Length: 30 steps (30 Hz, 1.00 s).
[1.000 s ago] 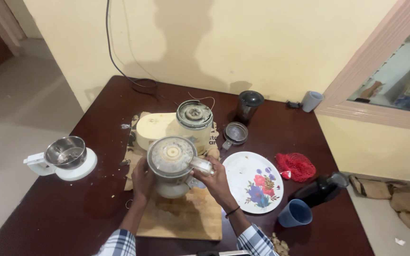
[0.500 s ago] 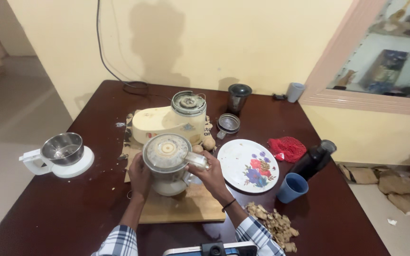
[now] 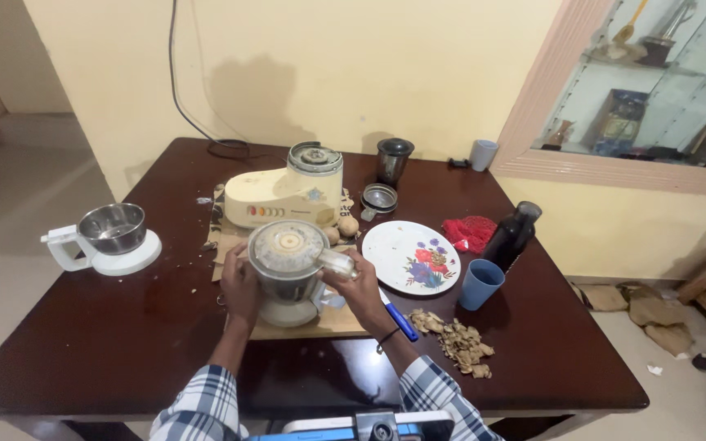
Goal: The person operates a blender, then removes the jar and lid. They place the jar on the table and proceed to cut a potato on a wooden cutting board using a knife.
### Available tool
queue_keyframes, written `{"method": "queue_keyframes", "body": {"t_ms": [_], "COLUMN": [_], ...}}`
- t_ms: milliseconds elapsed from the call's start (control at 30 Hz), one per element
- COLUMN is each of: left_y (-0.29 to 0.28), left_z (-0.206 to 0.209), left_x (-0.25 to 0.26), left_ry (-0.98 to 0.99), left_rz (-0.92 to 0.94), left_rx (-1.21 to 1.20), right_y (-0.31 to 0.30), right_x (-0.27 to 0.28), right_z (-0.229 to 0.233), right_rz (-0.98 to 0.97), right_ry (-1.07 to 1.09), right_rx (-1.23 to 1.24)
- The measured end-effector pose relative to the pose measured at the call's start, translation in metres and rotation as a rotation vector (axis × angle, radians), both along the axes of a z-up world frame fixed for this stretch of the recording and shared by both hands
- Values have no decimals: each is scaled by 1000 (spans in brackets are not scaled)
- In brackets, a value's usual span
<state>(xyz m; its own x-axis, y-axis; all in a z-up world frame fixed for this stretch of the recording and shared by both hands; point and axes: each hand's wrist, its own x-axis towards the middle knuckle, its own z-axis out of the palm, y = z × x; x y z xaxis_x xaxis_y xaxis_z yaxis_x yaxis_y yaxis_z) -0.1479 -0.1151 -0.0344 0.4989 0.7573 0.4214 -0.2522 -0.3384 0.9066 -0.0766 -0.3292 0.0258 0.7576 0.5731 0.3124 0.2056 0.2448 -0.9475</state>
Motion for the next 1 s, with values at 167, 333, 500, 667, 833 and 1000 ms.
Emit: {"method": "queue_keyframes", "body": {"t_ms": [167, 333, 500, 667, 833, 1000], "left_y": [-12, -14, -4, 7, 14, 10], "left_z": [-2, -15, -10, 10, 30, 49], "left_x": [-10, -12, -10, -15, -19, -16], "left_ry": [-68, -71, -19, 170, -14, -14], "left_rz": [48, 31, 95, 114, 27, 12], "left_rx": [2, -51, 3, -50, -153, -222], "right_y": [-10, -13, -6, 6, 14, 26], "right_x": [-8, -10, -3, 3, 8, 11], "right_z": [-8, -15, -17, -17, -25, -27], "right_rz": [-25, -7, -36, -18, -18, -39], "right_ry": [-34, -60, -23, -92, -92, -77], "right_rx": [-1, -6, -98, -47, -29, -5]}}
